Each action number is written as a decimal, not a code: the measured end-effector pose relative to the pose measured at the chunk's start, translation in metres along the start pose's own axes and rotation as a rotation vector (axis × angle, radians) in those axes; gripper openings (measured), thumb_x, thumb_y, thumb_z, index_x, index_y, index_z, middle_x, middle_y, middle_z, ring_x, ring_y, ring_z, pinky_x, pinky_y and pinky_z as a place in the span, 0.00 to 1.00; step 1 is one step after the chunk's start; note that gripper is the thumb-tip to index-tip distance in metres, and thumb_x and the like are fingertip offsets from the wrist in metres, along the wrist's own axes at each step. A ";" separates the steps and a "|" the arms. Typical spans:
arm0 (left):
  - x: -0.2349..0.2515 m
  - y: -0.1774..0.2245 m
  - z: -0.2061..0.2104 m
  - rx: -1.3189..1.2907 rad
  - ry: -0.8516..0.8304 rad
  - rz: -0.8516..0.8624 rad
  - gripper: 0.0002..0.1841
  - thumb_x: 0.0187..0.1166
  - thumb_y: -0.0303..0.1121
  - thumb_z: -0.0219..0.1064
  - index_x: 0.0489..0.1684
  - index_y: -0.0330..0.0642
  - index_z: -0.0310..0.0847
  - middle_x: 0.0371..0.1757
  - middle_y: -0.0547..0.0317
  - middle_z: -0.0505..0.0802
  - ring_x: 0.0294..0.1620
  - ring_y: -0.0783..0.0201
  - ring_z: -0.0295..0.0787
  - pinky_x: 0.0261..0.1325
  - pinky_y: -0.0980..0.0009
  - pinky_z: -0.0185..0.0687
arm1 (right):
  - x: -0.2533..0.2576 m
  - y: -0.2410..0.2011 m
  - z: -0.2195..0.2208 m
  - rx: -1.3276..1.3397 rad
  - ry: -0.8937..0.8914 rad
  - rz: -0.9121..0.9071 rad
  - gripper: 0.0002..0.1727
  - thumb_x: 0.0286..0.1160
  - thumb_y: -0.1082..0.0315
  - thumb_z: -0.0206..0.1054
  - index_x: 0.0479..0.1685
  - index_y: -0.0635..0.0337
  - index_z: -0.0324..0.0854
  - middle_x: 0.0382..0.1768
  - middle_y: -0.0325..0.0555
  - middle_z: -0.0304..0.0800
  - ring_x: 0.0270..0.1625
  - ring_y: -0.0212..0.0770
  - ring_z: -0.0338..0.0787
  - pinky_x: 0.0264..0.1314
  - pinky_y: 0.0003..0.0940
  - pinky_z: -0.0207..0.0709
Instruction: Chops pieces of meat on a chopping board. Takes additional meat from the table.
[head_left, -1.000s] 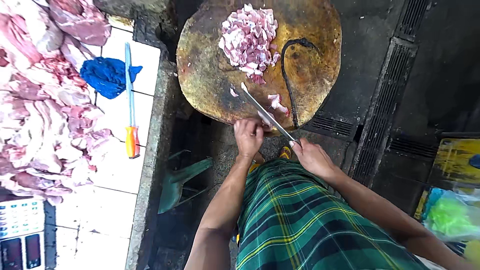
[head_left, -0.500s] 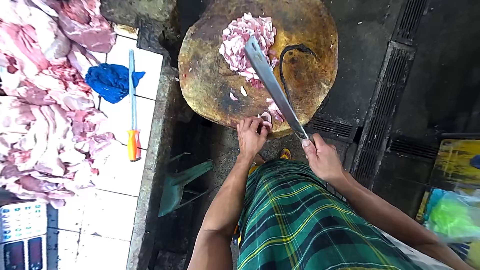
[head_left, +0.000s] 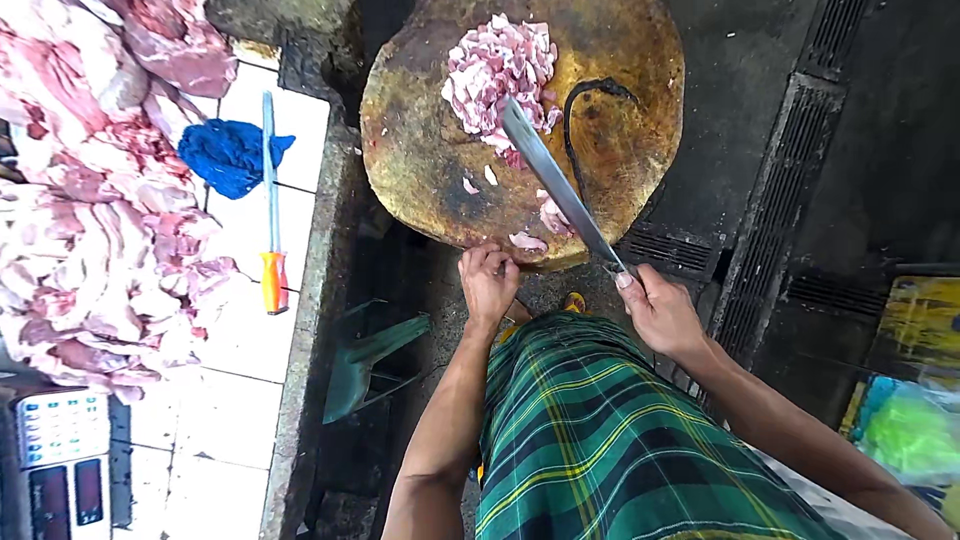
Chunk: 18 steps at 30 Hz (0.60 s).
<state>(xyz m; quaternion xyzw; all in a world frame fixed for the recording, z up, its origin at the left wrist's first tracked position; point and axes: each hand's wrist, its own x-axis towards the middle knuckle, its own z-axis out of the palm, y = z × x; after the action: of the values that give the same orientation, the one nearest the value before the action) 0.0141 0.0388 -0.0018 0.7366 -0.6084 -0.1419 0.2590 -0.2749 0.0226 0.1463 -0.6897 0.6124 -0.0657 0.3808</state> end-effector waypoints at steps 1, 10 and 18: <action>-0.003 0.001 -0.004 -0.010 0.010 -0.063 0.12 0.79 0.40 0.67 0.46 0.45 0.94 0.61 0.53 0.93 0.69 0.51 0.84 0.75 0.51 0.76 | -0.003 -0.003 0.002 0.032 0.067 -0.102 0.33 0.90 0.35 0.44 0.49 0.55 0.81 0.18 0.38 0.78 0.19 0.38 0.82 0.21 0.42 0.78; -0.021 -0.008 -0.014 0.056 0.050 -0.389 0.17 0.80 0.39 0.64 0.61 0.41 0.88 0.72 0.44 0.86 0.76 0.44 0.77 0.79 0.46 0.70 | 0.034 0.023 0.005 -0.223 -0.318 0.066 0.38 0.85 0.28 0.44 0.48 0.54 0.83 0.29 0.50 0.86 0.34 0.54 0.90 0.37 0.60 0.83; 0.008 0.090 0.034 0.314 -0.253 -0.234 0.63 0.74 0.79 0.48 0.93 0.24 0.43 0.94 0.25 0.49 0.96 0.28 0.35 0.91 0.27 0.24 | 0.038 0.052 -0.015 0.067 0.032 0.143 0.37 0.87 0.30 0.42 0.54 0.54 0.82 0.22 0.48 0.82 0.22 0.50 0.85 0.26 0.55 0.82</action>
<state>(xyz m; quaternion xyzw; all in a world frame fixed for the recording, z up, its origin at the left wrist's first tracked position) -0.0760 0.0127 0.0210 0.8098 -0.5610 -0.1658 0.0447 -0.3157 -0.0157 0.1110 -0.6300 0.6633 -0.0699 0.3978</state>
